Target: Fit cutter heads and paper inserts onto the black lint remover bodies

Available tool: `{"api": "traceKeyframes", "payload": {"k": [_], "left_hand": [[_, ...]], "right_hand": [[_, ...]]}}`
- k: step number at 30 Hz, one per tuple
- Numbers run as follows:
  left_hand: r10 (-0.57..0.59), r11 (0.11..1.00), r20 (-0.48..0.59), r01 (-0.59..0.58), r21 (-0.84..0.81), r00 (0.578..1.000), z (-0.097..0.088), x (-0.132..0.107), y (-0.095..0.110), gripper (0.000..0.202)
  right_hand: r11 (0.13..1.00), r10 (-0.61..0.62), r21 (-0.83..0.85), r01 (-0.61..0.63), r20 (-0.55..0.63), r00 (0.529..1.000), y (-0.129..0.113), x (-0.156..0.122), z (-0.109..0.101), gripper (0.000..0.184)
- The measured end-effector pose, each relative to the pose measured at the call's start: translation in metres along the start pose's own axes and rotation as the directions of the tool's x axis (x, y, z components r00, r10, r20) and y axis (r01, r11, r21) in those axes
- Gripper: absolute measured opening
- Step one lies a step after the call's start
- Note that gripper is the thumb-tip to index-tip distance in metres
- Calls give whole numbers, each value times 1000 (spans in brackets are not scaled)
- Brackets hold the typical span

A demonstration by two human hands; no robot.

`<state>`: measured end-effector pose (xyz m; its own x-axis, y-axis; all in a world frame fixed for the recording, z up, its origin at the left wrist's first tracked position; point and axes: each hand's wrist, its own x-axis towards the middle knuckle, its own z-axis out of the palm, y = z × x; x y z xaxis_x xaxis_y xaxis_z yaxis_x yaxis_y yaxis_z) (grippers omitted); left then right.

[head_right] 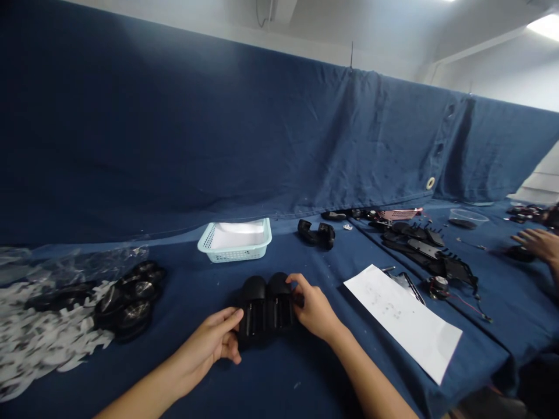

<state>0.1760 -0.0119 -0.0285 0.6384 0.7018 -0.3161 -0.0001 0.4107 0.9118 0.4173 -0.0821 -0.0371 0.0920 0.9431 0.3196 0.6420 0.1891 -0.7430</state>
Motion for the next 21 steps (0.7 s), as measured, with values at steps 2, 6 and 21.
{"api": "traceKeyframes", "payload": {"k": [2, 6, 21], "left_hand": [[7, 1000, 4, -7, -13, 1000, -1, 1, 0, 38], [47, 996, 1, -46, -80, 999, -3, 2, 0, 36], [27, 993, -18, -29, -116, 999, -1, -7, 4, 29]], "right_hand": [[1000, 2, -2, -2, 0, 1000, 0, 0, 0, 54], [1000, 7, -8, -7, -8, 1000, 0, 0, 0, 53], [985, 34, -169, -41, -42, 999, 16, -1, 3, 76]]}}
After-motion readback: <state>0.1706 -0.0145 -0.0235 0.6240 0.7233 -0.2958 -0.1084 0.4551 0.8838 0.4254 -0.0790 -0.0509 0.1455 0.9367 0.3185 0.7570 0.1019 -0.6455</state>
